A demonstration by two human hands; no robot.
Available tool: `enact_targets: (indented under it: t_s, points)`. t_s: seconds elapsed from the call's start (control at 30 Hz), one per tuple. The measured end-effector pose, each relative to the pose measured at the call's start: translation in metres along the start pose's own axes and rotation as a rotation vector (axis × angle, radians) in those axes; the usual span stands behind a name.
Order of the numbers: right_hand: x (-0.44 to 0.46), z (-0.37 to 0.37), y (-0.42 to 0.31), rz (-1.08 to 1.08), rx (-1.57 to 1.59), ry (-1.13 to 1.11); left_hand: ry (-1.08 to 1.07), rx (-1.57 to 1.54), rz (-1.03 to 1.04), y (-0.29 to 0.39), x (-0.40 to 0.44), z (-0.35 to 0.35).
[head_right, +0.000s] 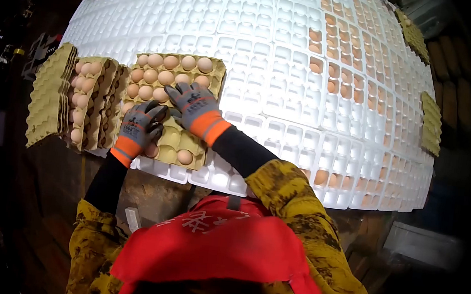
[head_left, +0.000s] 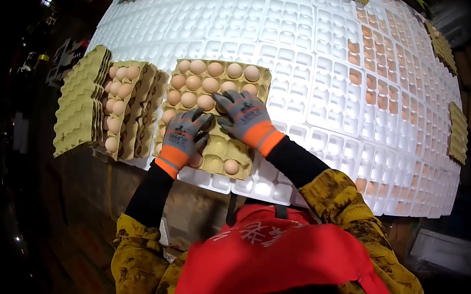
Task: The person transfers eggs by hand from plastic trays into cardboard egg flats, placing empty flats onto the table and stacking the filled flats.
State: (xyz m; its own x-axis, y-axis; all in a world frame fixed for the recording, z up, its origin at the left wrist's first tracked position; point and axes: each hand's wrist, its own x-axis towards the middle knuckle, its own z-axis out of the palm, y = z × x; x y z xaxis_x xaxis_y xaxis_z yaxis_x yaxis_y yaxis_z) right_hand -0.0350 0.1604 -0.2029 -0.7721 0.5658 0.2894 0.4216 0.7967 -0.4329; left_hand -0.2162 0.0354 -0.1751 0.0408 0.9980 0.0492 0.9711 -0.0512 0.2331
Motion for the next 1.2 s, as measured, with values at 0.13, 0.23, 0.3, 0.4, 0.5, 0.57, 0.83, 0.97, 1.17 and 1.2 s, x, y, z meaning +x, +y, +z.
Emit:
enact_targets:
  t_s: [0.13,0.23,0.3,0.4,0.5,0.57,0.83,0.97,1.17,1.2]
  points:
    - [0.01,-0.003,0.001,0.175,0.388,0.044,-0.103,-0.345,-0.089,-0.026,0.017,-0.009]
    - [-0.011,-0.038,0.023,0.568,1.238,0.168,-0.014,-0.703,-0.152,-0.04,0.016,-0.005]
    - [-0.022,-0.059,0.035,0.683,1.477,0.207,0.019,-1.146,-0.311,-0.034,0.01,-0.006]
    - [-0.01,-0.044,0.043,0.442,0.372,0.156,0.132,-1.165,-0.362,-0.038,0.016,-0.018]
    - [0.014,-0.027,0.025,0.437,-0.219,-0.166,0.095,-1.169,-0.612,-0.021,0.041,-0.022]
    - [0.014,-0.025,0.03,0.425,-0.153,-0.106,0.313,-0.812,-0.09,-0.001,0.051,0.016]
    - [0.01,-0.023,0.034,0.429,-0.057,-0.047,0.122,-0.098,0.016,0.03,0.063,0.023]
    - [0.002,-0.025,0.05,0.39,0.259,0.106,0.063,-0.237,0.124,0.01,0.066,0.016]
    - [-0.004,-0.066,0.061,0.569,1.594,0.243,0.101,-1.169,-0.139,-0.009,0.065,0.006]
    - [0.003,-0.063,0.071,0.591,1.574,0.2,0.013,-1.451,-0.178,-0.018,0.069,0.0]
